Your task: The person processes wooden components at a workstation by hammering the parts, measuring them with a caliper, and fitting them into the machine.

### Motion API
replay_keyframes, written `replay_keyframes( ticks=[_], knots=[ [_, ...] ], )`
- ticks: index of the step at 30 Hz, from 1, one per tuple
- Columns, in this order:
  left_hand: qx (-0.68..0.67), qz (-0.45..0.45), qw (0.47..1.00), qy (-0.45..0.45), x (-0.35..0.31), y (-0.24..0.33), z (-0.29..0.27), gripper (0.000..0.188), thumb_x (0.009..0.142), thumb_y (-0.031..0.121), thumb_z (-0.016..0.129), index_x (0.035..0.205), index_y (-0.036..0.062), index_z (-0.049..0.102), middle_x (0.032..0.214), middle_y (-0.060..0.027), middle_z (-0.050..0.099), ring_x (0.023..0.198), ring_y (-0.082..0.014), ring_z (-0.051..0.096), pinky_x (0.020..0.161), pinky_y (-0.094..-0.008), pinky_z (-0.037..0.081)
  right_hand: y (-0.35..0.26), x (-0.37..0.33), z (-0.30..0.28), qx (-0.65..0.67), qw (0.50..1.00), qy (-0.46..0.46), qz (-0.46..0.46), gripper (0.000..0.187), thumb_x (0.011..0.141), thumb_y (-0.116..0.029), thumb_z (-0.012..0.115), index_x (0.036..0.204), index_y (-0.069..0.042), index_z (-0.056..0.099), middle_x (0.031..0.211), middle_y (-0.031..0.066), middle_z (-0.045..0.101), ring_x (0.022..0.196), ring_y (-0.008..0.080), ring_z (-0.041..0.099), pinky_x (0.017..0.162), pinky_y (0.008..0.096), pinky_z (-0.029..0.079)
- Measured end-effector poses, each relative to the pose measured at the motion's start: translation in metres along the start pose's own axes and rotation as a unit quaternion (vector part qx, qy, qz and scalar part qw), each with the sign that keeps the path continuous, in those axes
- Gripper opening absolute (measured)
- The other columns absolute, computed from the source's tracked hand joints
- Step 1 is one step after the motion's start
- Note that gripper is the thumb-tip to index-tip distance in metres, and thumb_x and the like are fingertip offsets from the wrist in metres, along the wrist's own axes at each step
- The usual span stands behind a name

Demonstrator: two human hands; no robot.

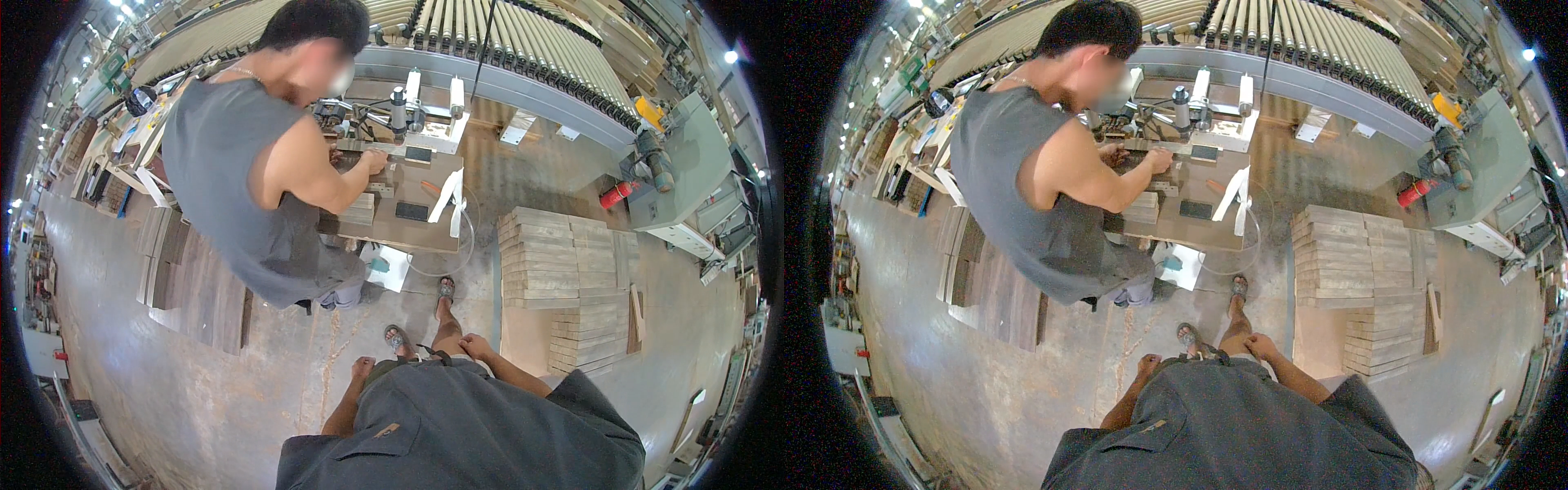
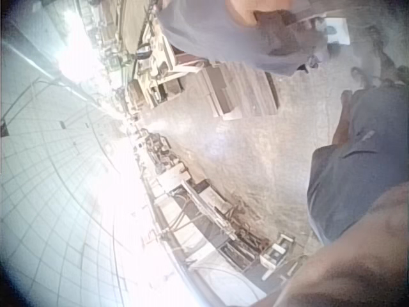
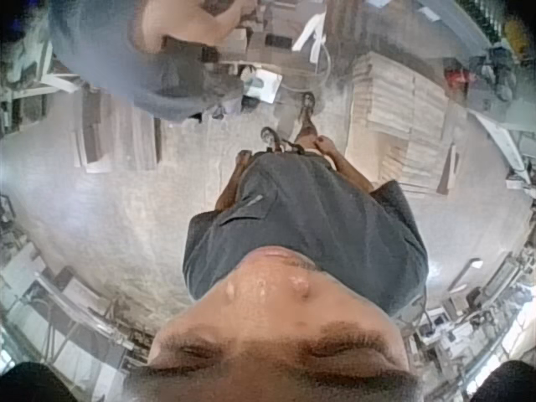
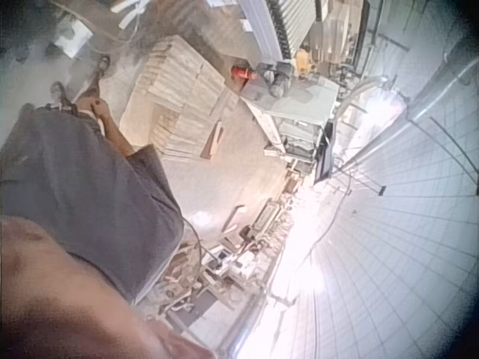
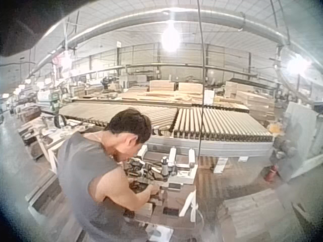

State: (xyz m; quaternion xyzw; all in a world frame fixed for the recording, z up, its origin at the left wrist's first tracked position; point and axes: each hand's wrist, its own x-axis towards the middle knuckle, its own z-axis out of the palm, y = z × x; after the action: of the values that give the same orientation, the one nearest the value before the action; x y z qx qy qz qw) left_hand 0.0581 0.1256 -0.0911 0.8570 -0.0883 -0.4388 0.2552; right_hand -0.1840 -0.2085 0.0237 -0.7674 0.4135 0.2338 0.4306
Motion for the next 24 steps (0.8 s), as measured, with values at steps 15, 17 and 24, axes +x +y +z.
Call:
replay_keyframes(
  ticks=[15,17,24],
  knots=[
    [0.016,-0.026,1.000,-0.003,-0.004,0.013,-0.003,0.046,0.073,0.049,0.056,0.097,0.0109,0.066,0.096,-0.0137,0.066,0.094,-0.0292,0.061,0.084,-0.0377,0.047,0.010,0.007,0.006,-0.008,0.999,0.035,-0.020,0.042,0.080,-0.041,0.056,0.099,-0.004,0.063,0.097,0.0168,0.064,0.093,0.0302,0.060,0.082,0.0372,0.046],
    [0.030,-0.019,0.999,0.013,-0.006,0.016,-0.004,0.046,0.073,0.049,0.056,0.097,0.0110,0.066,0.095,-0.0128,0.066,0.093,-0.0284,0.062,0.084,-0.0376,0.047,0.006,0.005,0.004,-0.002,0.999,0.032,-0.014,0.042,0.080,-0.041,0.056,0.099,-0.004,0.063,0.097,0.0167,0.064,0.093,0.0302,0.060,0.082,0.0371,0.046],
    [0.036,0.013,0.999,0.002,-0.002,0.008,-0.002,0.046,0.072,0.049,0.056,0.097,0.0107,0.066,0.093,-0.0123,0.066,0.091,-0.0275,0.062,0.083,-0.0376,0.047,0.011,0.005,0.007,0.022,0.998,0.045,-0.029,0.041,0.081,-0.040,0.056,0.098,-0.004,0.064,0.097,0.0171,0.064,0.093,0.0307,0.060,0.080,0.0372,0.046]
  ],
)
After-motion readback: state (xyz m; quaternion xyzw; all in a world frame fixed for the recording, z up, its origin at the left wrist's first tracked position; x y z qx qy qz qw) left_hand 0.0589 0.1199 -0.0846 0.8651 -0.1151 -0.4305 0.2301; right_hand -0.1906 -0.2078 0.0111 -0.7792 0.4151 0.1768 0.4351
